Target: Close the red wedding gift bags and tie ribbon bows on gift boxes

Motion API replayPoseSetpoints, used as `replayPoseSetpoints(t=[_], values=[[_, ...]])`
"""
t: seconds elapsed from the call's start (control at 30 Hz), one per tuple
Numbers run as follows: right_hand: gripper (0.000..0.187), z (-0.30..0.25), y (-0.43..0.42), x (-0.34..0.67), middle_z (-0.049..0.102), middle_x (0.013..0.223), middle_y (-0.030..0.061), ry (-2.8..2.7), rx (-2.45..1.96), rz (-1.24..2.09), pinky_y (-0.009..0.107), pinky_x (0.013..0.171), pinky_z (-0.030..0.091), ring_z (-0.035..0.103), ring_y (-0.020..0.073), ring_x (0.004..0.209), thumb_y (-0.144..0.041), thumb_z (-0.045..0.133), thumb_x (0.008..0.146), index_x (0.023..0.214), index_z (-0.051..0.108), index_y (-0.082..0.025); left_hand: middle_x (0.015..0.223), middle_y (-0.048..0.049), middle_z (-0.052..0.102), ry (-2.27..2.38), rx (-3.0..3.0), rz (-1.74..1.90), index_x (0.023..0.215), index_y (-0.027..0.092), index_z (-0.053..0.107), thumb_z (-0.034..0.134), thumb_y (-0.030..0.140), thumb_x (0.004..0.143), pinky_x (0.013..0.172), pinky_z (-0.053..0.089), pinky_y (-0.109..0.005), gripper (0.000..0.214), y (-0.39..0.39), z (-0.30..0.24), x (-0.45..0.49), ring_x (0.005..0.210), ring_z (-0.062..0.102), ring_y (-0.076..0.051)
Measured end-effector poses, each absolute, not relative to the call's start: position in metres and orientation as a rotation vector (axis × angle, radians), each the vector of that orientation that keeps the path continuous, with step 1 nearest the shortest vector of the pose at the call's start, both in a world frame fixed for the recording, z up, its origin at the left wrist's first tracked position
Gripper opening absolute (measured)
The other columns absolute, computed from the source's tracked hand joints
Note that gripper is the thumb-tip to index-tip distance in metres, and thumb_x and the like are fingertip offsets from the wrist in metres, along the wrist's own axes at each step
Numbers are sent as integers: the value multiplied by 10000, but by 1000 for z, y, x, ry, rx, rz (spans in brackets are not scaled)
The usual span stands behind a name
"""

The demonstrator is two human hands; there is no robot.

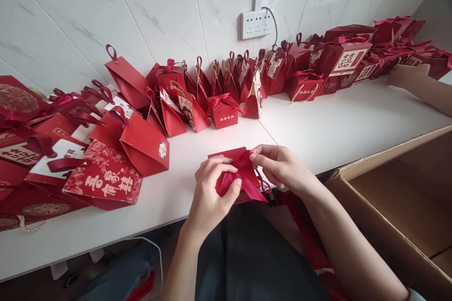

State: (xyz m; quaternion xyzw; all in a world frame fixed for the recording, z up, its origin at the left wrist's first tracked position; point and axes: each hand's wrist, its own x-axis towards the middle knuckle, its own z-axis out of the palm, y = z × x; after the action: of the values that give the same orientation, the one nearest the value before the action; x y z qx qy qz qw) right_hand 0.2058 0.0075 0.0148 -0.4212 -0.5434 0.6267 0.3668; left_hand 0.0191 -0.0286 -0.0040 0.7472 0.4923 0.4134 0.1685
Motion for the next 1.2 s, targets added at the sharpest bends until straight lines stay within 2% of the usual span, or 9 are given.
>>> replayPoseSetpoints(t=[0.1,0.23,0.43,0.57,0.77,0.97,1.1,1.2], values=[[370,14,7,205,436,397,-104,-1377,-999,1659,177,293,139,247,22,262,-511,709,741,718,545,-180,1086,-41,619,1400,2104,1171,921,235,613,575,249,858,988,442,-401,75,-29,-4,19,1112,556,-216],[323,11,8,201,406,392,-126,-1240,-868,1714,157,287,133,230,10,238,-475,687,783,795,556,-181,1073,-42,617,1403,2096,1165,913,235,612,575,248,856,987,437,-403,68,-29,-4,20,1112,554,-219],[381,11,11,197,394,421,-117,-1162,-836,1825,133,272,120,256,-1,231,-484,675,813,688,491,-174,1081,-41,615,1399,2094,1160,923,237,611,570,249,861,996,425,-396,75,-30,-4,19,1120,551,-217],[314,9,12,203,342,443,-147,-942,-700,2053,108,249,114,141,-17,249,-398,742,755,770,517,-179,1075,-36,614,1408,2081,1165,917,237,610,568,259,859,995,417,-390,74,-30,-5,20,1126,549,-218],[550,10,16,201,259,419,-137,-916,-677,2142,89,252,166,140,-30,261,-486,737,749,562,314,-189,1084,-30,612,1406,2066,1159,918,238,611,564,273,862,1003,406,-393,81,-29,-5,20,1126,546,-218],[380,15,18,194,331,455,-129,-1072,-746,2135,102,237,139,190,-19,247,-445,714,783,677,473,-171,1083,-24,616,1397,2082,1189,920,239,612,573,274,862,986,413,-371,78,-29,-6,19,1108,552,-208],[392,12,17,196,337,440,-122,-1180,-759,2110,113,243,143,237,-8,242,-458,676,822,665,464,-169,1101,-19,613,1395,2072,1194,923,244,614,579,270,861,988,409,-369,76,-29,-6,20,1107,547,-201],[375,16,14,198,343,449,-125,-1235,-794,2047,119,254,142,233,-7,250,-484,665,826,723,494,-167,1116,-13,611,1390,2062,1191,928,249,613,582,266,860,997,402,-373,77,-28,-7,20,1123,539,-201]])
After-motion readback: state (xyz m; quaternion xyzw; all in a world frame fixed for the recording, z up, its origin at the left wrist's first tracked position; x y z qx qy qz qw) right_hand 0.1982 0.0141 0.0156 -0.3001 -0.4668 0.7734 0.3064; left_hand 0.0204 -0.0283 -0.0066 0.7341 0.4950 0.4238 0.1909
